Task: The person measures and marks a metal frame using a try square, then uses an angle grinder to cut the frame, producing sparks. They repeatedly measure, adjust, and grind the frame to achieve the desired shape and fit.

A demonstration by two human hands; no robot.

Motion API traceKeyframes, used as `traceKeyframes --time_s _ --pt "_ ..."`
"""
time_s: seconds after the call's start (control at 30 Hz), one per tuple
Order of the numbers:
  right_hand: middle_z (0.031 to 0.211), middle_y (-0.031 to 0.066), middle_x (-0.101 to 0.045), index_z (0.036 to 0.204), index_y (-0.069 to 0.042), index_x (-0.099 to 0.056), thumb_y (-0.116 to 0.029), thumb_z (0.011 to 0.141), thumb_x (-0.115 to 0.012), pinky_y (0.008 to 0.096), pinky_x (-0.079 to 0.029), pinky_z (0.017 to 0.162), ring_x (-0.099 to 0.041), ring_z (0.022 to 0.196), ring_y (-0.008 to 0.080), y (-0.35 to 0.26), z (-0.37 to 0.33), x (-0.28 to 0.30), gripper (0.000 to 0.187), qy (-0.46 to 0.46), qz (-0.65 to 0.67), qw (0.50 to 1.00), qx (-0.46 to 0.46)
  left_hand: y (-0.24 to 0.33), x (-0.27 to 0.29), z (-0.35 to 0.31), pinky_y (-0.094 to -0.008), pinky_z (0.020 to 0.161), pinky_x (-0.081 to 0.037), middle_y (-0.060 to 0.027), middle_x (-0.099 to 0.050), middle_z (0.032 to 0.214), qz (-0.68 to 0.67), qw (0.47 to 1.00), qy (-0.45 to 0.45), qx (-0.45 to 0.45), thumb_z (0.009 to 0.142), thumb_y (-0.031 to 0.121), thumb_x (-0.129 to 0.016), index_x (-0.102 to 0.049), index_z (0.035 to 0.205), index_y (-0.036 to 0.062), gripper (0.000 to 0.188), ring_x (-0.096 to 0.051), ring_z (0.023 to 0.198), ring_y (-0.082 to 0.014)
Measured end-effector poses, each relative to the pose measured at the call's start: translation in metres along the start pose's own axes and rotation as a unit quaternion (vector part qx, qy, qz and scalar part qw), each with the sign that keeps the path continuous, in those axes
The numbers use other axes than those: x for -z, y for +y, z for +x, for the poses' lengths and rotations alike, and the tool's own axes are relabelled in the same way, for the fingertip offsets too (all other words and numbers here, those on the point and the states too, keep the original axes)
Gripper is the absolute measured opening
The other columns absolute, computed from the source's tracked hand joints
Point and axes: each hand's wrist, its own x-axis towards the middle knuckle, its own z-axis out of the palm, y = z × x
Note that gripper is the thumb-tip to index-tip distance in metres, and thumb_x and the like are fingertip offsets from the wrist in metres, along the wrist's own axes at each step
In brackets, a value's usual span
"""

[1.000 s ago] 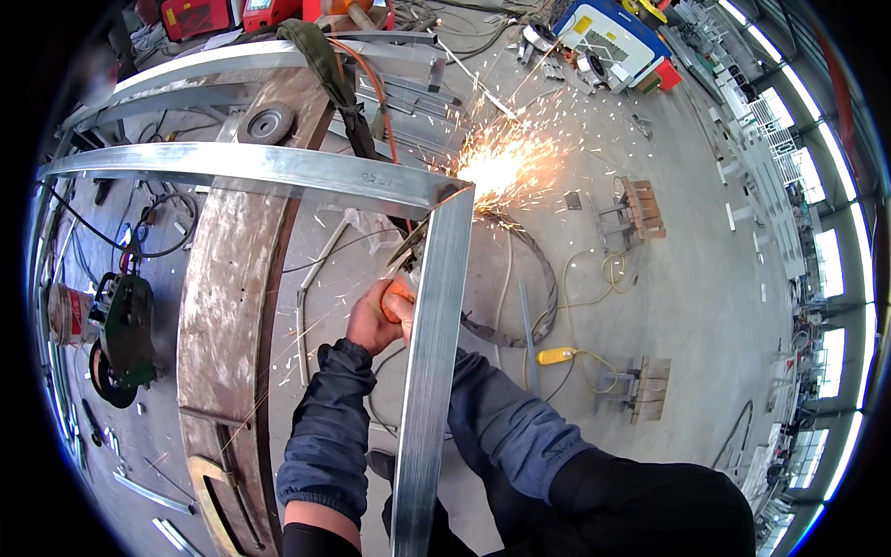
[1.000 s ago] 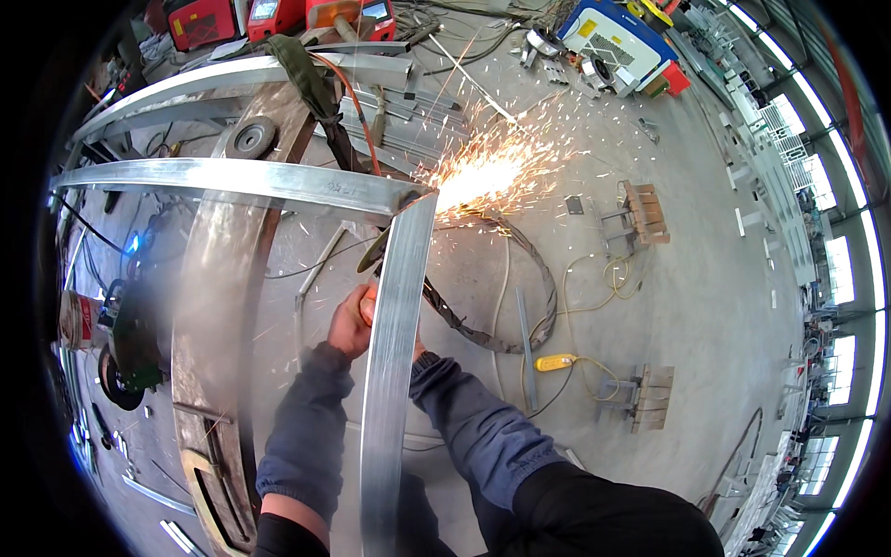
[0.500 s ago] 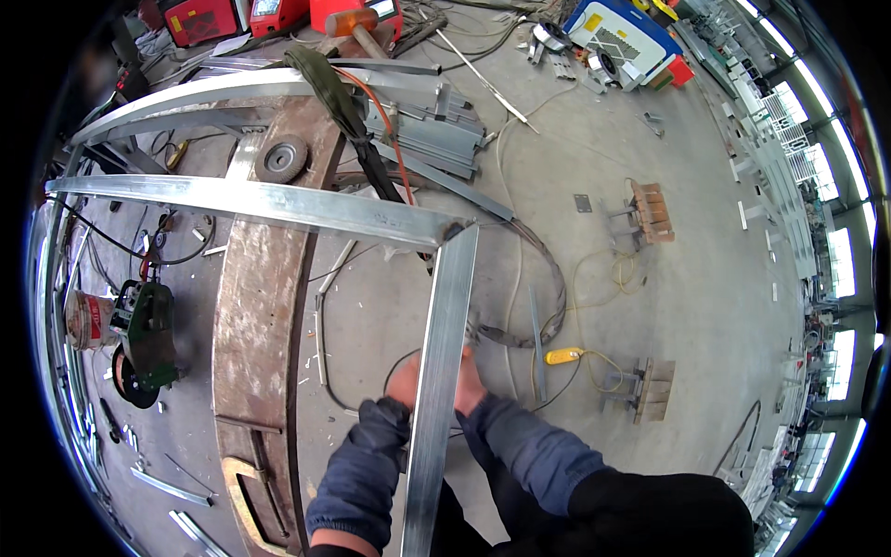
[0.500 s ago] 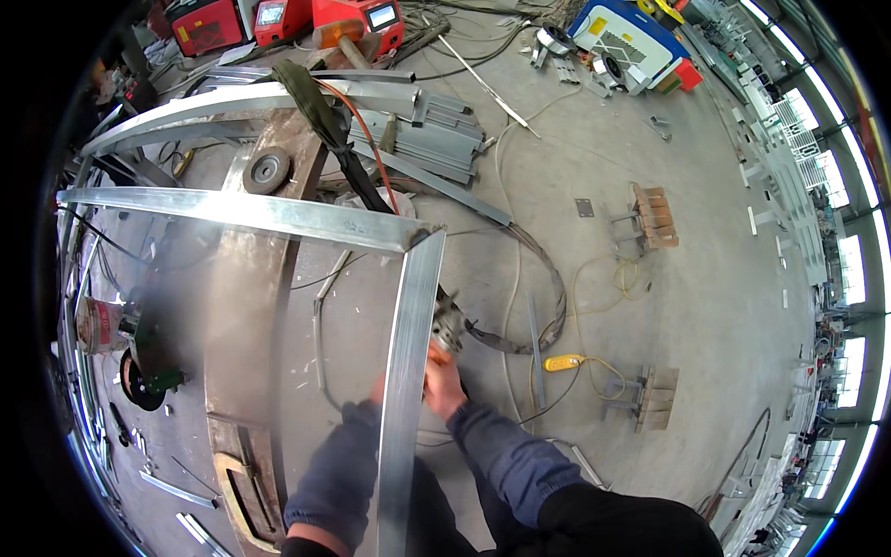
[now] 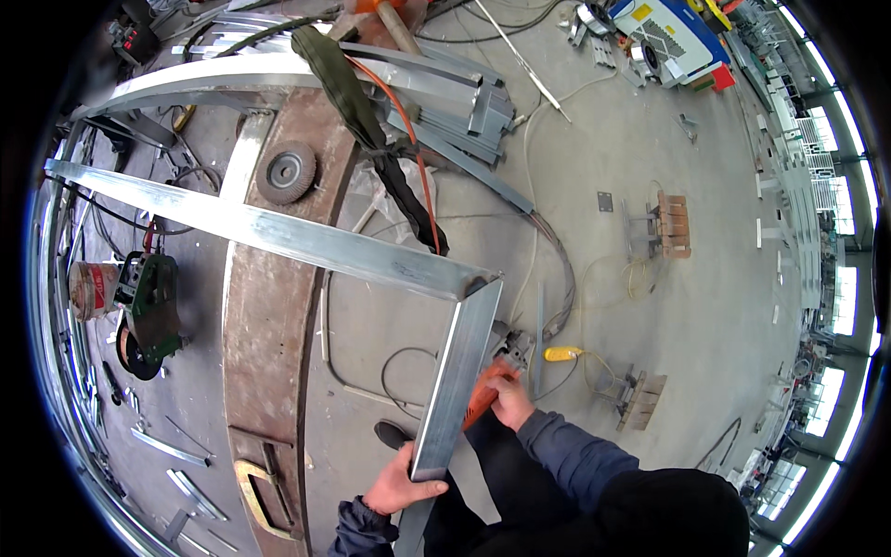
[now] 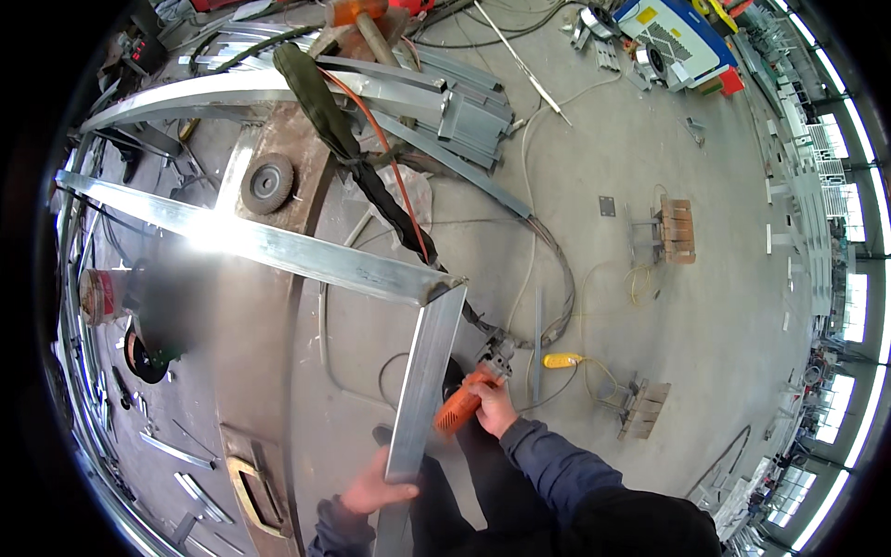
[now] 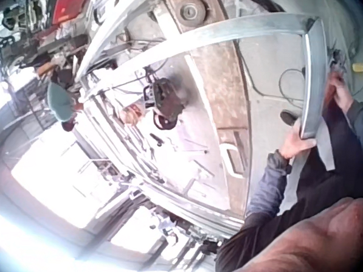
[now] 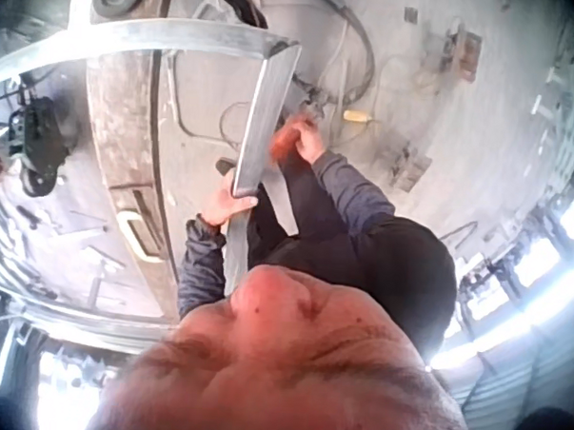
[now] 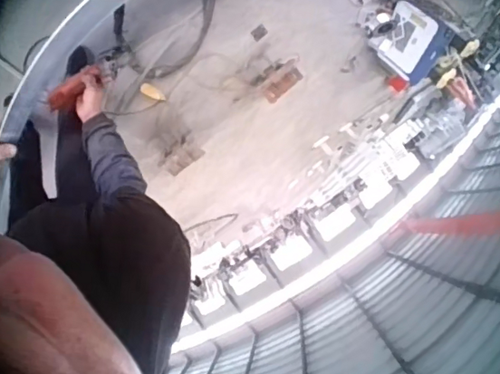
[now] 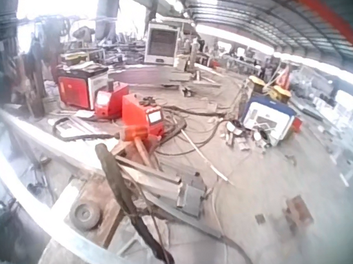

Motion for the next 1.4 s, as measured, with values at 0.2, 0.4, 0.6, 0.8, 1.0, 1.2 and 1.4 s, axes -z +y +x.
traceKeyframes --time_s 0.2,0.4,0.6,0.8,1.0,1.2,1.4 --pt "0.118 0.0083 -0.068 0.146 -0.008 -0.056 0.007 0.087 -0.066 0.0418 -0.051 0.108 -0.066 0.115 0.0252 -0.003 0.002 -0.015 0.061 0.004 0.019 1.0 -0.002 0.007 -0.002 0.014 -0.0323 0.093 -0.052 -0.0037 -0.068 0.111 -0.08 0.996 -0.02 0.016 0.078 0.032 -0.098 -0.057 0.13 0.001 0.073 -0.062 0.103 -0.0125" --pt "0.121 0.0072 -0.067 0.145 -0.007 -0.054 0.005 0.089 -0.068 0.0417 -0.051 0.107 -0.065 0.117 0.0234 0.002 -0.011 -0.027 0.06 -0.024 0.021 0.999 -0.006 0.012 -0.011 0.007 -0.0287 0.089 -0.051 -0.0027 -0.068 0.106 -0.049 0.998 0.05 0.006 0.08 0.027 -0.097 -0.062 0.119 -0.0014 0.06 -0.062 0.097 -0.0108" --pt "0.118 0.007 -0.067 0.146 -0.008 -0.054 0.005 0.088 -0.069 0.0428 -0.052 0.108 -0.065 0.114 0.0237 -0.004 -0.021 -0.024 0.061 -0.053 0.001 0.999 -0.002 0.025 -0.019 0.002 -0.0295 0.088 -0.052 -0.0035 -0.068 0.106 -0.022 0.997 0.072 0.002 0.079 0.029 -0.098 -0.063 0.118 -0.0022 0.061 -0.063 0.097 -0.0111" --pt "0.123 0.0081 -0.062 0.138 -0.013 -0.056 0.005 0.086 -0.069 0.0451 -0.048 0.111 -0.061 0.122 0.0262 -0.017 -0.026 -0.021 0.057 -0.062 -0.006 0.998 0.005 0.023 -0.018 0.003 -0.0301 0.09 -0.053 -0.0039 -0.067 0.107 -0.027 0.997 0.062 0.021 0.08 0.031 -0.097 -0.062 0.121 -0.0025 0.064 -0.063 0.1 -0.0122" --pt "0.124 0.0089 -0.061 0.142 -0.013 -0.053 0.005 0.087 -0.067 0.0453 -0.048 0.111 -0.061 0.12 0.0275 -0.027 -0.033 -0.015 0.06 -0.075 -0.033 0.997 0.014 0.011 -0.007 0.007 -0.0325 0.095 -0.052 -0.0062 -0.066 0.115 0.004 1.0 0.029 -0.01 0.081 0.038 -0.095 -0.056 0.134 -0.0041 0.078 -0.062 0.108 -0.014" --pt "0.123 0.0092 -0.061 0.144 -0.012 -0.05 0.003 0.087 -0.068 0.0456 -0.05 0.109 -0.061 0.12 0.0278 -0.038 -0.048 -0.014 0.062 -0.097 -0.043 0.994 0.019 0.021 -0.019 -0.001 -0.0351 0.095 -0.053 -0.0112 -0.069 0.114 0.039 0.996 0.076 -0.027 0.08 0.043 -0.094 -0.056 0.134 -0.006 0.083 -0.065 0.108 -0.0179" --pt "0.117 0.0067 -0.068 0.13 -0.007 -0.061 0.005 0.088 -0.07 0.0407 -0.052 0.106 -0.066 0.113 0.0235 -0.066 -0.078 -0.028 0.045 -0.08 -0.016 0.996 0.025 0.022 -0.043 -0.002 -0.0388 0.089 -0.056 -0.0198 -0.073 0.101 0.17 0.958 0.229 0.03 0.074 0.039 -0.09 -0.063 0.121 -0.0056 0.071 -0.073 0.096 -0.0299"
